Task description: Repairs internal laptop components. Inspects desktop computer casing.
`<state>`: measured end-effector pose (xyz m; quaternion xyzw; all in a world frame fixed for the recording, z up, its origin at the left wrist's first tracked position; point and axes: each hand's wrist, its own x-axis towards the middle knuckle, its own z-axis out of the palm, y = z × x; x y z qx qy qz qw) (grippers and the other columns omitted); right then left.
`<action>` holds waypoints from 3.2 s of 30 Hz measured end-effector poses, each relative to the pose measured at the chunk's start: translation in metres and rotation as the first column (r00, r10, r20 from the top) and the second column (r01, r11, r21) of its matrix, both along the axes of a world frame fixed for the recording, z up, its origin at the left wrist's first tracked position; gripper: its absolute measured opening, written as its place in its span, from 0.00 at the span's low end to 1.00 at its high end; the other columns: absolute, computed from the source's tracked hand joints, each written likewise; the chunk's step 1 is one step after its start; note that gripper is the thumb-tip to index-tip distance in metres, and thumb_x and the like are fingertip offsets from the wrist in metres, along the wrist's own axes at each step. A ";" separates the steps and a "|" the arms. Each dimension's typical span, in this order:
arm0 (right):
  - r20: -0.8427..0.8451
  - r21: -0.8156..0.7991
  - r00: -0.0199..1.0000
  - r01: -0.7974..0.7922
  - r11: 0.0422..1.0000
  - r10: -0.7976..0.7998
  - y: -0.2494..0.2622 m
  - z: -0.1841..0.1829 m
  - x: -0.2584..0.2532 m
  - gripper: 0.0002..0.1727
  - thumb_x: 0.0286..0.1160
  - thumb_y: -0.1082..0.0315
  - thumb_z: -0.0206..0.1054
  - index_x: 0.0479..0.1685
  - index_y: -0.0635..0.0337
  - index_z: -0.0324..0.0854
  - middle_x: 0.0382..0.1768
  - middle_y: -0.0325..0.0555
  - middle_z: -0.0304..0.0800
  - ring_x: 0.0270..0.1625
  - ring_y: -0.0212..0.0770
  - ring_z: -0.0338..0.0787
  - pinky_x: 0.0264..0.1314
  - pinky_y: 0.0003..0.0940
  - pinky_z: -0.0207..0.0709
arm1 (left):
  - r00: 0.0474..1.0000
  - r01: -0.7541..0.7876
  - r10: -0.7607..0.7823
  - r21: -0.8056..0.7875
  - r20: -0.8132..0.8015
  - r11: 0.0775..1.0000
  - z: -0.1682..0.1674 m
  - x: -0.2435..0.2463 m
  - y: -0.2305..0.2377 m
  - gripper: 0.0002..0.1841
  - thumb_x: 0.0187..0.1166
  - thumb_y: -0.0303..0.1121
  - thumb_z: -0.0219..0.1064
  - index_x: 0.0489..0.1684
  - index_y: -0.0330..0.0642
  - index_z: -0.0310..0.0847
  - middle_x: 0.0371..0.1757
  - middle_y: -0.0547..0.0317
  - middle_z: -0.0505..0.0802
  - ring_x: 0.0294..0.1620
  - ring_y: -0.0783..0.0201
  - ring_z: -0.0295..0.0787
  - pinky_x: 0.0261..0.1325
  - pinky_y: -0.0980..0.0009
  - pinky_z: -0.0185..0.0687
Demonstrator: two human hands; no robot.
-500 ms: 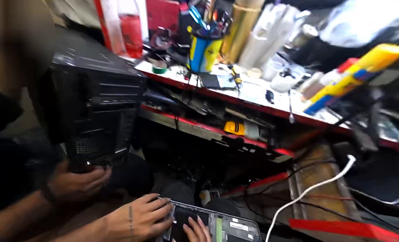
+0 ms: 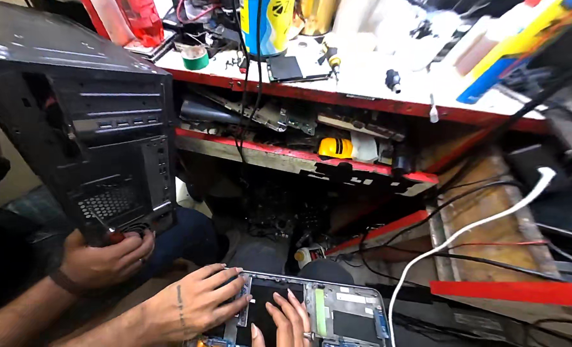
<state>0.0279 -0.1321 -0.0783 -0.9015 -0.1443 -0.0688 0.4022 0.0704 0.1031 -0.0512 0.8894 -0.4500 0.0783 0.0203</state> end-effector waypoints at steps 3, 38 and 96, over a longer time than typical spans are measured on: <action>0.014 -0.006 1.000 0.002 1.000 -0.002 -0.001 -0.001 0.000 0.18 0.76 0.59 0.69 0.54 0.65 0.89 0.63 0.61 0.90 0.78 0.66 0.78 0.87 0.61 0.61 | 0.999 -0.035 0.032 -0.069 -0.036 0.997 -0.004 -0.003 0.001 0.18 0.91 0.39 0.55 0.75 0.53 0.79 0.72 0.47 0.87 0.76 0.49 0.82 0.75 0.54 0.79; -0.105 -0.139 0.974 -0.212 0.967 0.199 -0.001 0.011 0.051 0.09 0.78 0.62 0.68 0.39 0.48 0.95 0.42 0.38 0.94 0.52 0.44 0.90 0.52 0.40 0.81 | 0.709 -0.676 0.427 -0.369 -0.560 0.638 -0.006 -0.014 -0.022 0.08 0.78 0.40 0.69 0.36 0.53 0.94 0.76 0.60 0.85 0.89 0.57 0.65 0.91 0.47 0.58; -0.053 -0.082 0.983 -0.178 0.981 0.174 0.000 0.001 0.048 0.09 0.74 0.65 0.67 0.36 0.46 0.95 0.40 0.32 0.94 0.52 0.39 0.88 0.50 0.37 0.78 | 0.535 -0.790 0.669 -0.026 -0.517 0.612 0.011 0.003 -0.063 0.11 0.63 0.49 0.66 0.30 0.55 0.85 0.70 0.63 0.88 0.88 0.51 0.66 0.82 0.28 0.52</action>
